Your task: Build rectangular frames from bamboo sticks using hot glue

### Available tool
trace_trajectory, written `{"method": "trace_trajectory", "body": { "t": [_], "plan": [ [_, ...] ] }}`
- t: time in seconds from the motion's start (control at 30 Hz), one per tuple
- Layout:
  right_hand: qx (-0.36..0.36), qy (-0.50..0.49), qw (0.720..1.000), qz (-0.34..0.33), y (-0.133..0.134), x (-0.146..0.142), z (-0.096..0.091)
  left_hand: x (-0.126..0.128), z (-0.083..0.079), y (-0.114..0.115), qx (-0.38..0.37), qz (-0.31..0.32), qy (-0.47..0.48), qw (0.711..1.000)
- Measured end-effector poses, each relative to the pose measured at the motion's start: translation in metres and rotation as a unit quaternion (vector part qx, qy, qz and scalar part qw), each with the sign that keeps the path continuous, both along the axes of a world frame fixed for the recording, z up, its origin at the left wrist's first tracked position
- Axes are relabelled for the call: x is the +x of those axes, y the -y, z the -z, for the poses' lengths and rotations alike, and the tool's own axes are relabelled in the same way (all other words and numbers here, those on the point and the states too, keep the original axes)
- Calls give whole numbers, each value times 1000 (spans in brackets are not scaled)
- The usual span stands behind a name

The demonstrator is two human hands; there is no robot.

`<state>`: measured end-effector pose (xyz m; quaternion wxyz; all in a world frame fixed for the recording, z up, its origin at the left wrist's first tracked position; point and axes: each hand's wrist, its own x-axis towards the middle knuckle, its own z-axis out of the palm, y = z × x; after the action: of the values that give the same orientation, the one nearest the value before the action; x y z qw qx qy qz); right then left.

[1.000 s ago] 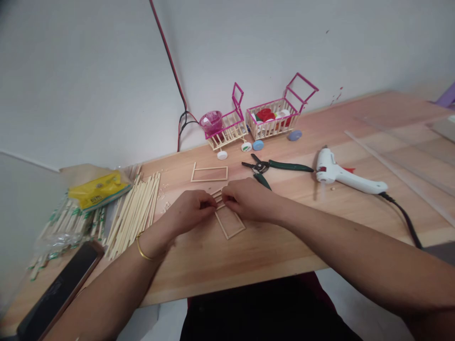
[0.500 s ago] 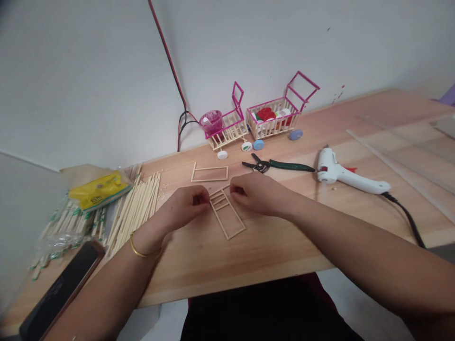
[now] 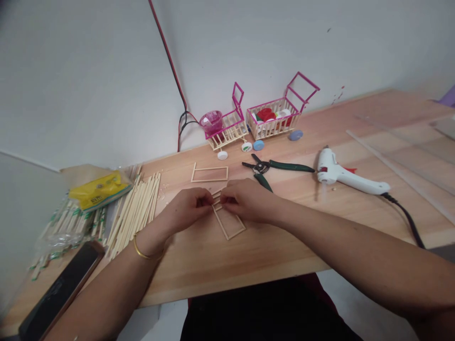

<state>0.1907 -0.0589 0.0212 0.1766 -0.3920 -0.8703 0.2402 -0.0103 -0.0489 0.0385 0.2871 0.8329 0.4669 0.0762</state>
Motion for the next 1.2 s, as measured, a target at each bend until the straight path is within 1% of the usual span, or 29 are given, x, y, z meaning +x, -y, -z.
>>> {"method": "trace_trajectory", "body": {
  "t": [0.27, 0.4, 0.5, 0.57, 0.63, 0.7, 0.77, 0.87, 1.0, 1.1, 1.2],
  "plan": [
    [14, 11, 1000, -6, -1, -4, 2, 3, -1, 3, 21, 6, -25, 999],
    [9, 15, 1000, -9, -1, -6, 1, 4, -1, 3, 17, 8, -28, 999],
    [-1, -3, 1000, -8, -2, -2, -2, 3, -1, 2, 10, 3, -18, 1000],
    [1, -25, 1000, 18, -3, 3, -6, 1, -2, 1, 13, -9, -1, 1000],
    [9, -43, 997, 63, -4, 9, -12, -1, -3, -1, 20, -27, 11, 999],
    [19, -41, 994, 102, -6, 15, -16, -4, -4, -2, 23, -41, 1, 999],
    [24, -21, 992, 120, -7, 21, -19, -6, -4, -3, 16, -43, -26, 999],
    [17, 36, 994, 106, -8, 28, -19, -7, -3, -2, 5, -33, -60, 998],
    [-20, 108, 992, 57, -8, 35, -19, -5, -3, -1, -2, -25, -68, 997],
    [-31, 126, 991, 20, -6, 34, -20, -4, -2, -1, 0, -26, -62, 998],
    [-14, 136, 991, -3, -4, 30, -19, -4, -1, -2, 15, -25, -55, 998]
  ]
}}
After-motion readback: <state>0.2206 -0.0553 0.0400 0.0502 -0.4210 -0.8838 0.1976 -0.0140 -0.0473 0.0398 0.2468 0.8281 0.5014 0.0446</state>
